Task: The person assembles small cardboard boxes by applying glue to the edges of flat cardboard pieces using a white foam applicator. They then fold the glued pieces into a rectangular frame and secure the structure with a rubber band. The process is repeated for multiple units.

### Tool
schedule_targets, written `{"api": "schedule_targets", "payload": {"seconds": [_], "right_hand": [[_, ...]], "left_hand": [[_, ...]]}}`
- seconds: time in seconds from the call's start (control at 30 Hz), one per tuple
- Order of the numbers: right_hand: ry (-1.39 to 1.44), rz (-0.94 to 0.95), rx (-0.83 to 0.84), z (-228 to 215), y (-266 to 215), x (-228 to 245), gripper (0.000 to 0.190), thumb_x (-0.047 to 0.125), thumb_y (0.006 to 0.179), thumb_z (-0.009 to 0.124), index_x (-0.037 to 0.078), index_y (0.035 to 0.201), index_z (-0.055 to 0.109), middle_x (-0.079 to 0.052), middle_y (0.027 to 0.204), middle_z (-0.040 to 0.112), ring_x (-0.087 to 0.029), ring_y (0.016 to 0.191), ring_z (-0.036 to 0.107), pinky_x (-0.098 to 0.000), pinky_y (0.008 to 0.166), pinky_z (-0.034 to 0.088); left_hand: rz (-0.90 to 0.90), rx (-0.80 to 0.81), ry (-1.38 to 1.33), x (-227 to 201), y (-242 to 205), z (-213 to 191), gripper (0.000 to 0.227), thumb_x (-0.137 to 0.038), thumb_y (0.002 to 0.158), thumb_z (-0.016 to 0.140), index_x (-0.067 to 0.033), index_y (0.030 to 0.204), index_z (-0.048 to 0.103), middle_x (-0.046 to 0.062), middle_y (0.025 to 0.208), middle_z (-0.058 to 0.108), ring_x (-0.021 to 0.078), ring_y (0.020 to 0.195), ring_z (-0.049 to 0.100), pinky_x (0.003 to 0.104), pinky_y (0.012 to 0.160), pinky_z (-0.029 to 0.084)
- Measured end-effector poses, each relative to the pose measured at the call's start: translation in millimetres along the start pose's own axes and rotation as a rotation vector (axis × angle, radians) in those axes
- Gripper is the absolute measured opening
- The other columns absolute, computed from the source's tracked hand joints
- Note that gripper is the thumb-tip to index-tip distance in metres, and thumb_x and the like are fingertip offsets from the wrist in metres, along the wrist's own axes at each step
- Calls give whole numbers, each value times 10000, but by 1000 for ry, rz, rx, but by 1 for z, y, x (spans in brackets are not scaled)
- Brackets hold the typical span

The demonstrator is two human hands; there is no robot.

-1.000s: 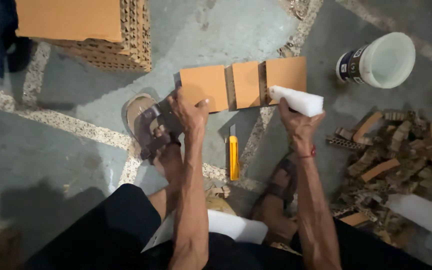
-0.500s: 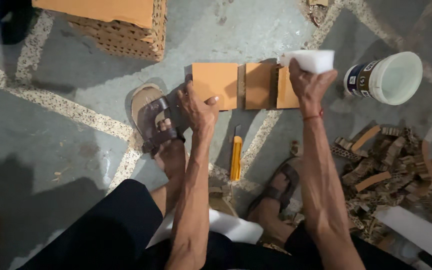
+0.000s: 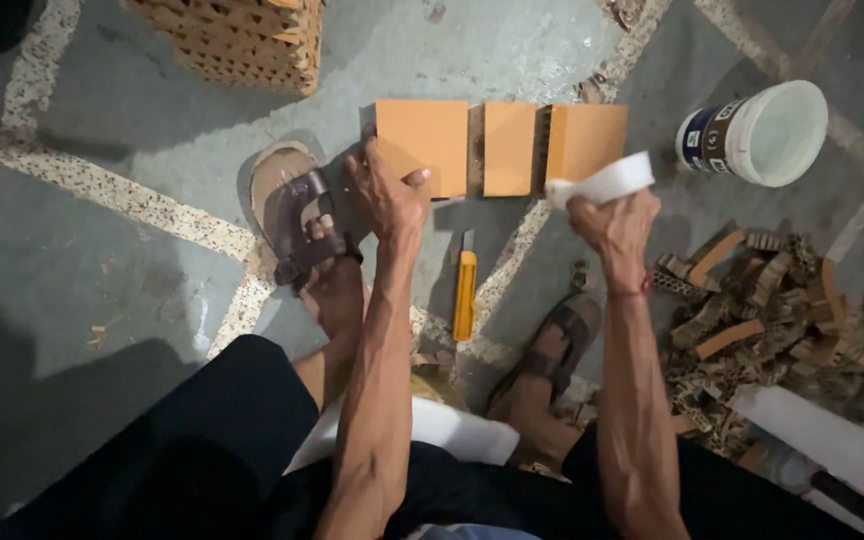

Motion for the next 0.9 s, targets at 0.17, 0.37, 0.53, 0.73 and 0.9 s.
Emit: {"api": "schedule_targets", "payload": {"seconds": [0.17,0.37,0.53,0.73,0.9], "right_hand": [[124,76,29,-14,-8,-3,339,203,790,706,-57,1008,699,-150,794,744,-223,658,732,-351,603,634],[531,49,-94,-15,16,37,265,139,824,805,-56,965,695,-99,839,745,-186,698,733,-323,615,605],[437,-124,-77,22,-14,98,160,104,821,774,-28,878,703,-103,717,711,-192,615,712,-319,584,588],[255,-380,-248,66,-50,116,175,158,872,807,14,958,760,-100,804,752,-232,685,735,-353,658,579],[100,-355,-284,91,-46,100,202,199,875,832,7,900,773,-123,792,756,-264,696,727,-384,652,573]], "left_hand": [[-83,24,-49,-12,5,-8,814,-139,644,922,-33,1339,511,366,1335,484,527,1234,498,568,1028,413],[31,-13,-31,-19,5,-16,715,-149,631,937,-23,1226,561,251,1171,623,497,1188,535,574,1008,440],[11,23,-108,-24,7,-33,526,-104,686,889,-44,1148,644,226,1127,661,443,1102,611,517,935,507],[-76,73,-32,-29,11,-47,543,-191,711,877,-62,1189,655,199,1162,651,404,1101,627,481,929,525],[-55,58,40,-6,17,-22,637,-269,631,905,-88,1190,658,206,1204,650,402,1141,614,481,941,518]]}}
Point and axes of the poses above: each hand's wrist, its own y-axis towards the middle knuckle, its own z-axis out of the palm, x = y × z, the point moved 1 cm from there along y, towards the middle knuckle
